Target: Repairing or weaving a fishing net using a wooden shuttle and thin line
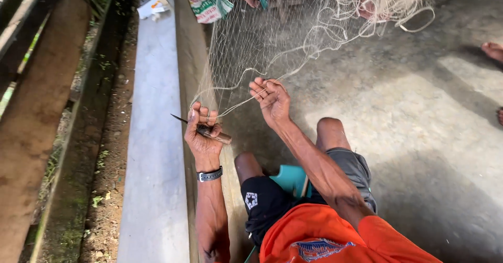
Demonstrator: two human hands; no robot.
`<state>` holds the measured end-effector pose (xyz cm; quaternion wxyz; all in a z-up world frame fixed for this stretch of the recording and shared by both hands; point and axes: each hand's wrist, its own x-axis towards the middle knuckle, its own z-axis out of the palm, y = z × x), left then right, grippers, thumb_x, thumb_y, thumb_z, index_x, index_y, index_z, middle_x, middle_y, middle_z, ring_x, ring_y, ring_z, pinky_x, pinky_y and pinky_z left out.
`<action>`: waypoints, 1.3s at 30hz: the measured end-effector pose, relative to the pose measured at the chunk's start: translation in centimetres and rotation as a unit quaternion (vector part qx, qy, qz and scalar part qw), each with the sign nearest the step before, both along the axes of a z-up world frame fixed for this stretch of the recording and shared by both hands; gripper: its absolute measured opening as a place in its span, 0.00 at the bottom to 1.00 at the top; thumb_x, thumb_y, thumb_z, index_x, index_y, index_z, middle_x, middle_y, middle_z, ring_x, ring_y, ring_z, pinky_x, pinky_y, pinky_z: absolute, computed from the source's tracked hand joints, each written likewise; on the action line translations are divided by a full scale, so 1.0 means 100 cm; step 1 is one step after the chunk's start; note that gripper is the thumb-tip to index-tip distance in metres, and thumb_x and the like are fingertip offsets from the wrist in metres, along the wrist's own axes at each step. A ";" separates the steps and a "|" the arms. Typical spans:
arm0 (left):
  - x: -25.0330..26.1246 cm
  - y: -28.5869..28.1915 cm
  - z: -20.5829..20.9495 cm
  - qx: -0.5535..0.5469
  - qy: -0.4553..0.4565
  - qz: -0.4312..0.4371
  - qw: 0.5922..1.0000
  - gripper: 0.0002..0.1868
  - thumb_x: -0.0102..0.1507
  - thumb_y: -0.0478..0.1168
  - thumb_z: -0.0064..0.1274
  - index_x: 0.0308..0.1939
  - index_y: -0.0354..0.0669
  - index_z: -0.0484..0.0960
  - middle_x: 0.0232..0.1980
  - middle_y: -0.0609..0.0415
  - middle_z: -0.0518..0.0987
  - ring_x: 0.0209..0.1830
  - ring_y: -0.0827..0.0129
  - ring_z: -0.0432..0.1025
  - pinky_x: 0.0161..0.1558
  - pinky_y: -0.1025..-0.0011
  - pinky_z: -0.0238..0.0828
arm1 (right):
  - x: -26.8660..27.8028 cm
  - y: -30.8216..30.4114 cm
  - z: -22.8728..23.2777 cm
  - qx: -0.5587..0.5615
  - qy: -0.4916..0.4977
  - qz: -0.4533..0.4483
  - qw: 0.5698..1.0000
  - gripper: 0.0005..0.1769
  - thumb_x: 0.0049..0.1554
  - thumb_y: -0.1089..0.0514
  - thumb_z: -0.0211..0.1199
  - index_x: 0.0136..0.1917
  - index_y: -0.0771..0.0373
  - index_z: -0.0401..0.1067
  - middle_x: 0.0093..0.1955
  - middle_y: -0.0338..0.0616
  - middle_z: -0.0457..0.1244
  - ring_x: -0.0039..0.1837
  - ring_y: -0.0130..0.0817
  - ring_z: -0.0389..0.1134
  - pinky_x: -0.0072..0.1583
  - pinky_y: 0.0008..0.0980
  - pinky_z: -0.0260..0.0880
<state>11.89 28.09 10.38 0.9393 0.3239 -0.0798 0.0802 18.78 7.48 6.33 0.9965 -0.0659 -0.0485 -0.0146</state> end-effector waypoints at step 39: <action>0.148 0.059 -0.073 0.030 0.210 0.126 0.969 0.10 0.64 0.42 0.61 0.49 0.59 0.84 0.47 0.59 0.88 0.40 0.61 0.85 0.22 0.81 0.69 | 0.040 -0.186 -0.182 -0.097 0.160 -0.086 0.979 0.08 0.65 0.57 0.59 0.56 0.55 0.77 0.54 0.49 0.73 0.55 0.44 0.77 0.56 0.44 0.83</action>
